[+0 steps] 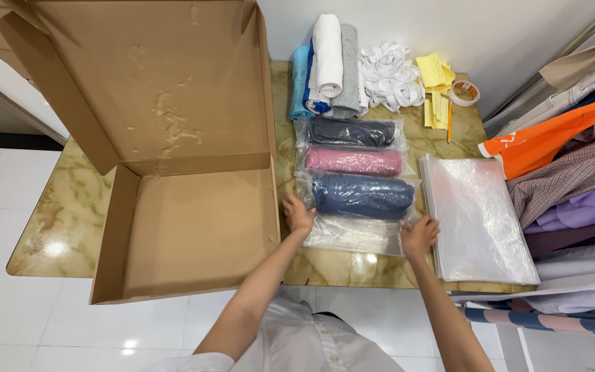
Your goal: The person wraps folded clothes in plastic bags and places them on a table. They then untie a ribbon from a cardboard box, open it, remove several wrapped clothing items, and stack the empty box. Finally, they wrap another folded garment in a plastic bag.
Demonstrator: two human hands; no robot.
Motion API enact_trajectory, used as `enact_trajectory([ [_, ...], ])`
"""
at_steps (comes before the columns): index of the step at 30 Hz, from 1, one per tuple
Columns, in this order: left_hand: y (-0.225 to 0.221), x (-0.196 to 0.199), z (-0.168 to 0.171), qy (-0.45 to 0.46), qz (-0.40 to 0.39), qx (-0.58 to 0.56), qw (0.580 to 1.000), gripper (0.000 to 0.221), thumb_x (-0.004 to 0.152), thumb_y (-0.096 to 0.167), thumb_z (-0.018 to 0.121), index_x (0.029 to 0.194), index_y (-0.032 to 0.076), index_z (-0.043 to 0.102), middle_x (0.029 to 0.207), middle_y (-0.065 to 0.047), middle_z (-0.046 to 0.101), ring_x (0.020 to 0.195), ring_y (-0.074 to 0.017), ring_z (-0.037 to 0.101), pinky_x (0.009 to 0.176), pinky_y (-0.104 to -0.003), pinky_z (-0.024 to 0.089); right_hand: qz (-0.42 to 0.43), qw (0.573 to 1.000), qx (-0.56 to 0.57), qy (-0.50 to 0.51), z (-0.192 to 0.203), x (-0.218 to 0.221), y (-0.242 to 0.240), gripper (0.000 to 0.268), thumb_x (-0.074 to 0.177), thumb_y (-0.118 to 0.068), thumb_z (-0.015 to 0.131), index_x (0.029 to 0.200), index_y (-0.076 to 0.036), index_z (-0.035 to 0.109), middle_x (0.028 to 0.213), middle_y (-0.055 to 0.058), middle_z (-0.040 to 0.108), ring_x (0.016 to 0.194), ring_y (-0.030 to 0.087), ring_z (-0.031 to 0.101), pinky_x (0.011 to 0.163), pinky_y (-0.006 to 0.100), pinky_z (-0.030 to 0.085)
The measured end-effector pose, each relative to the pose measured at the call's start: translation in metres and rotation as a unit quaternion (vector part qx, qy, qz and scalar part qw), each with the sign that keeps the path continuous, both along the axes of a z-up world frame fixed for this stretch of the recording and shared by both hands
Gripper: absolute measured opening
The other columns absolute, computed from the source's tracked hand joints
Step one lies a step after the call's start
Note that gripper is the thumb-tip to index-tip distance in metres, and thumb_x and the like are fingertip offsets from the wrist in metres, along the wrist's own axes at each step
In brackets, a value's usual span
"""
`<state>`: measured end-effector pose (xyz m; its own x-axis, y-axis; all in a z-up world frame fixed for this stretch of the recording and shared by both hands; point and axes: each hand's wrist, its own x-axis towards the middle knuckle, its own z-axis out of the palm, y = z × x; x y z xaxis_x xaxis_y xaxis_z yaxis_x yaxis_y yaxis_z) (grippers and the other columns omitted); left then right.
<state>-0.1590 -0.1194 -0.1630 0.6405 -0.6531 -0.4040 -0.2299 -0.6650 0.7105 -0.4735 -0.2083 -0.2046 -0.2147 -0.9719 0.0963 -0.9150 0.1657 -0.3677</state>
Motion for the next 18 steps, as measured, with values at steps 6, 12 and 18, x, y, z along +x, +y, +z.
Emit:
enact_trajectory([
  [6,0.055,-0.047,0.144,0.116,-0.116,-0.077,0.983,0.045,0.102,0.041,0.047,0.128,0.007,0.062,0.122,-0.02,0.065,0.119,-0.0383,0.063,0.101,-0.051,0.046,0.4,0.902,-0.127,-0.098,0.03,0.072,0.074,0.038,0.084,0.003,0.066,0.121,-0.001,0.06,0.122,0.021,0.059,0.126,0.042,0.052,0.108,0.05,0.041],
  [12,0.064,-0.054,0.02,-0.237,-0.493,0.092,0.832,0.06,0.107,0.049,0.031,0.162,0.029,0.015,0.172,-0.001,-0.002,0.157,-0.0296,-0.007,0.117,-0.074,-0.003,0.414,0.903,0.078,0.08,0.026,0.09,0.104,0.05,0.106,-0.041,0.039,0.154,-0.029,0.038,0.167,-0.005,0.025,0.152,0.021,0.028,0.122,0.048,0.027],
  [18,0.069,-0.049,0.014,-0.166,-0.469,0.153,0.854,0.064,0.107,0.049,0.034,0.164,0.029,0.013,0.171,0.004,-0.014,0.156,-0.0366,-0.011,0.118,-0.073,0.003,0.287,0.945,0.139,0.068,0.061,0.029,0.105,0.071,0.101,-0.069,0.036,0.158,-0.028,0.035,0.166,-0.001,0.029,0.154,0.02,0.024,0.126,0.049,0.017],
])
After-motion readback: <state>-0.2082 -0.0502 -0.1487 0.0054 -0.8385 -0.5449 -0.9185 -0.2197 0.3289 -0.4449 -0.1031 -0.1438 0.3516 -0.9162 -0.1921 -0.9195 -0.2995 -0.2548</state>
